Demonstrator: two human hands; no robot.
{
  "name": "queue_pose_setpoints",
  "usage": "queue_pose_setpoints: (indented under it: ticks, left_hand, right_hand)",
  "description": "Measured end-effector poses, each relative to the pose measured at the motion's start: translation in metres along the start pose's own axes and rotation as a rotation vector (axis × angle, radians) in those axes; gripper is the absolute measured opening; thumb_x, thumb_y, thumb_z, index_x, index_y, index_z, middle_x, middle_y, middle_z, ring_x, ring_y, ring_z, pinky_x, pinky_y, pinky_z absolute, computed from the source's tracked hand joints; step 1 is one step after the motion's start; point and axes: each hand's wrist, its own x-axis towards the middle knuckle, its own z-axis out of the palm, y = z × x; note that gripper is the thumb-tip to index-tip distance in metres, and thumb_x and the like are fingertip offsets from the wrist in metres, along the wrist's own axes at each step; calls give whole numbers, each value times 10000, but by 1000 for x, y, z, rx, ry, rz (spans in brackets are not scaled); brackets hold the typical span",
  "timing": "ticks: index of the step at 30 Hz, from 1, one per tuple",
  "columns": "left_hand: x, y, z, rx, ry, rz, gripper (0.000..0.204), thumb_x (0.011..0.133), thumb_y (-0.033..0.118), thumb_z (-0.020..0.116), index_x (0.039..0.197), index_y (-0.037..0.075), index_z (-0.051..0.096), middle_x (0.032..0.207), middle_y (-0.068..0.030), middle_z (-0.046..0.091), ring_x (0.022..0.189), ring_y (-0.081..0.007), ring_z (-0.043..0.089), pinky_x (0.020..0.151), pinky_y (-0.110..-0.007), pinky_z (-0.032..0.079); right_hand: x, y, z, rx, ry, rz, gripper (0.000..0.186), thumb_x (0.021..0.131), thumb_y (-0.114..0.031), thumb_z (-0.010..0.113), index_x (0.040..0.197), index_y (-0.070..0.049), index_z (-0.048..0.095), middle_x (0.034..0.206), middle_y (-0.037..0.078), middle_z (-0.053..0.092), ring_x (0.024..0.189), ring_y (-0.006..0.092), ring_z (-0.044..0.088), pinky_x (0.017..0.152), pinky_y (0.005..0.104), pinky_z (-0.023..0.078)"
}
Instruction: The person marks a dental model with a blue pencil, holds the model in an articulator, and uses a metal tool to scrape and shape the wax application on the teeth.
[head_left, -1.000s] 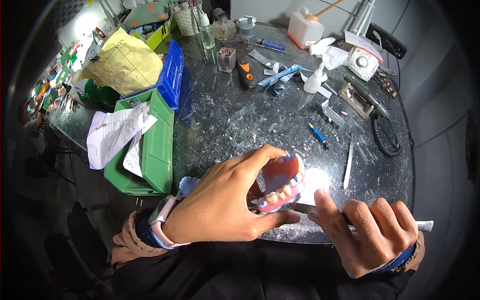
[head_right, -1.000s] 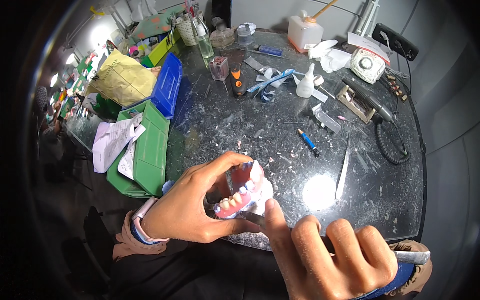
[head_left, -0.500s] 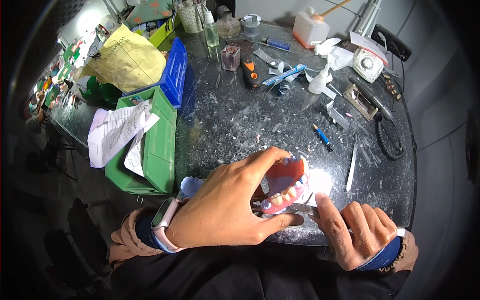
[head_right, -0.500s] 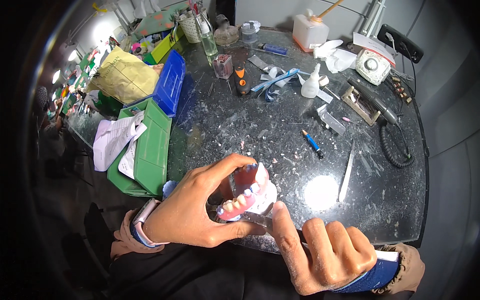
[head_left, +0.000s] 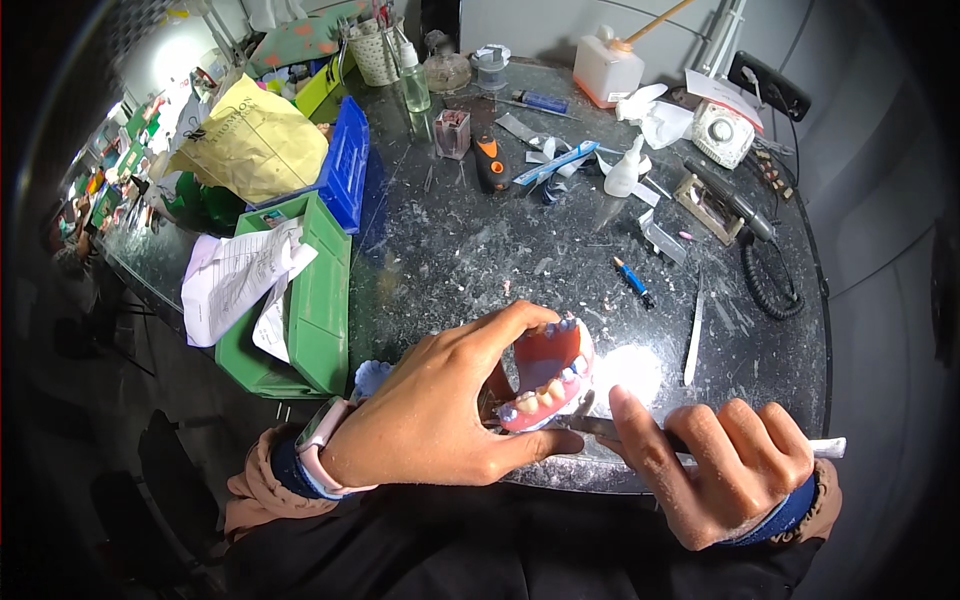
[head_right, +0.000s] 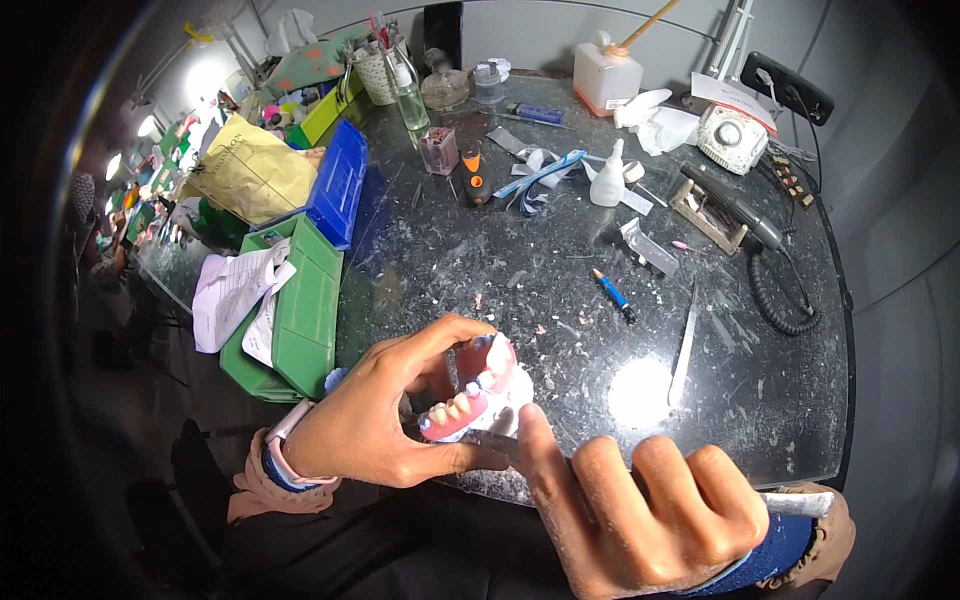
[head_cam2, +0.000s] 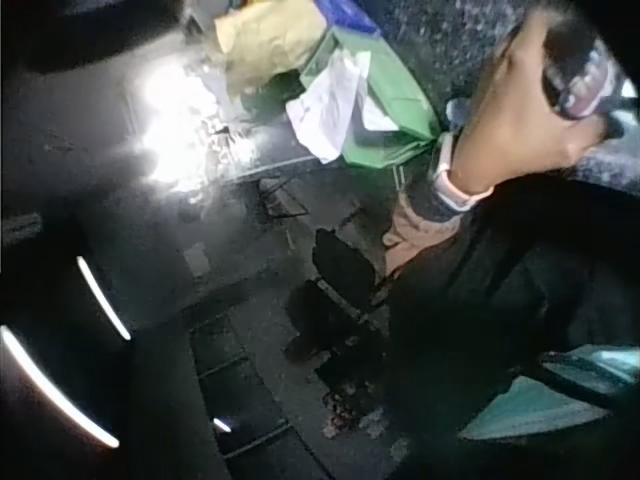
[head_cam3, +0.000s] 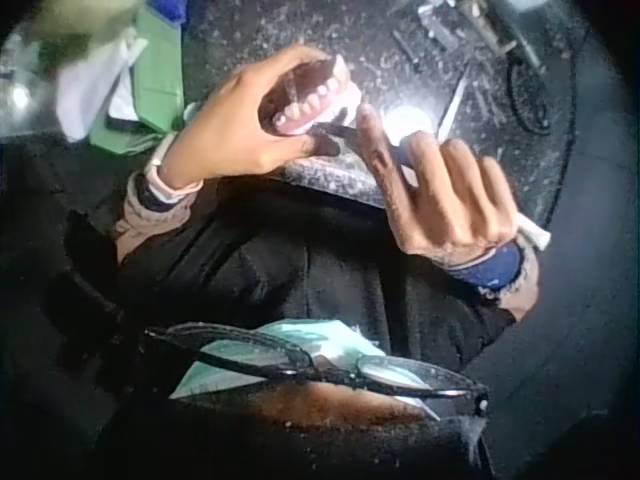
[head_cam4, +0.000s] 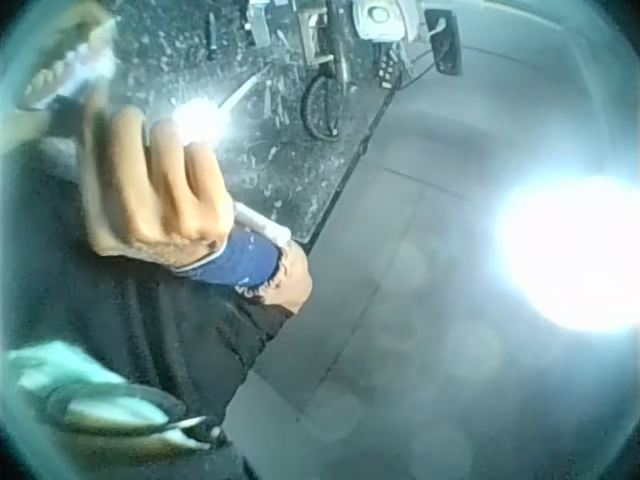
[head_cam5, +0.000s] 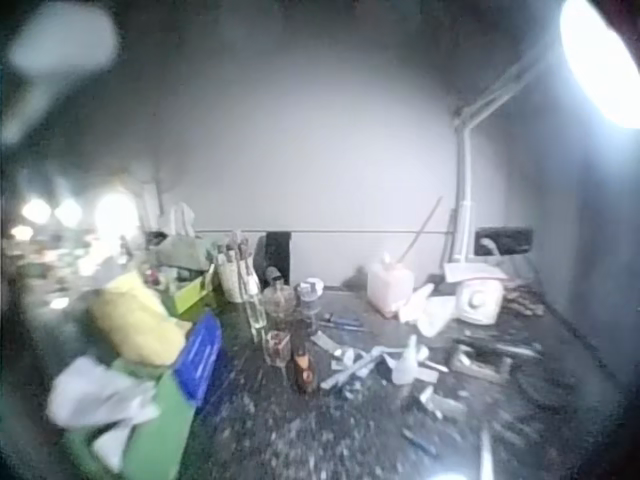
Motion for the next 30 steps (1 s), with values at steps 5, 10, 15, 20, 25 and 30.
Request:
queue_pose_setpoints:
  ticks: [5,10,15,20,25,30]
  left_hand:
    - [-2,3,1,30,26,-1,624,666,235,796,1153,13,473,969,-161,631,897,-309,644,777,-370,497]
    - [-4,-1,1,62,37,12,637,663,230,797,1160,14,463,957,-171,626,884,-315,643,773,-372,495]
    - [-9,6,-9,13,-54,-34,706,635,78,805,1232,18,434,1001,-91,593,922,-155,604,807,-308,478]
    - [-19,4,-18,-90,-165,47,735,658,120,839,1254,6,424,1130,-103,524,994,-156,577,852,-290,453]
    - [-21,0,-20,-97,-213,93,756,631,87,845,1254,0,426,1180,-111,481,1026,-157,557,852,-282,448]
    - [-22,1,-21,-112,-205,84,760,606,73,850,1244,10,443,1165,-111,492,1028,-166,549,839,-277,447]
  right_hand:
    - [0,0,11,28,121,-33,457,653,-244,772,1069,-72,690,539,-55,370,436,33,293,412,229,166]
    - [-11,-6,29,86,140,-11,432,682,-228,761,1047,-13,680,493,-63,356,400,19,276,381,221,127]
    - [-9,6,25,197,164,15,299,706,-171,708,988,-71,705,531,-75,318,421,24,284,407,224,141]
    - [-5,24,22,208,197,16,386,631,-304,771,963,-118,711,545,-83,349,432,40,262,422,236,139]
    - [6,18,12,165,160,1,477,604,-463,760,975,-166,714,528,-81,333,442,42,287,455,257,162]
    - [9,17,16,181,216,-45,475,592,-484,743,947,-169,723,527,-83,308,429,35,248,446,253,149]
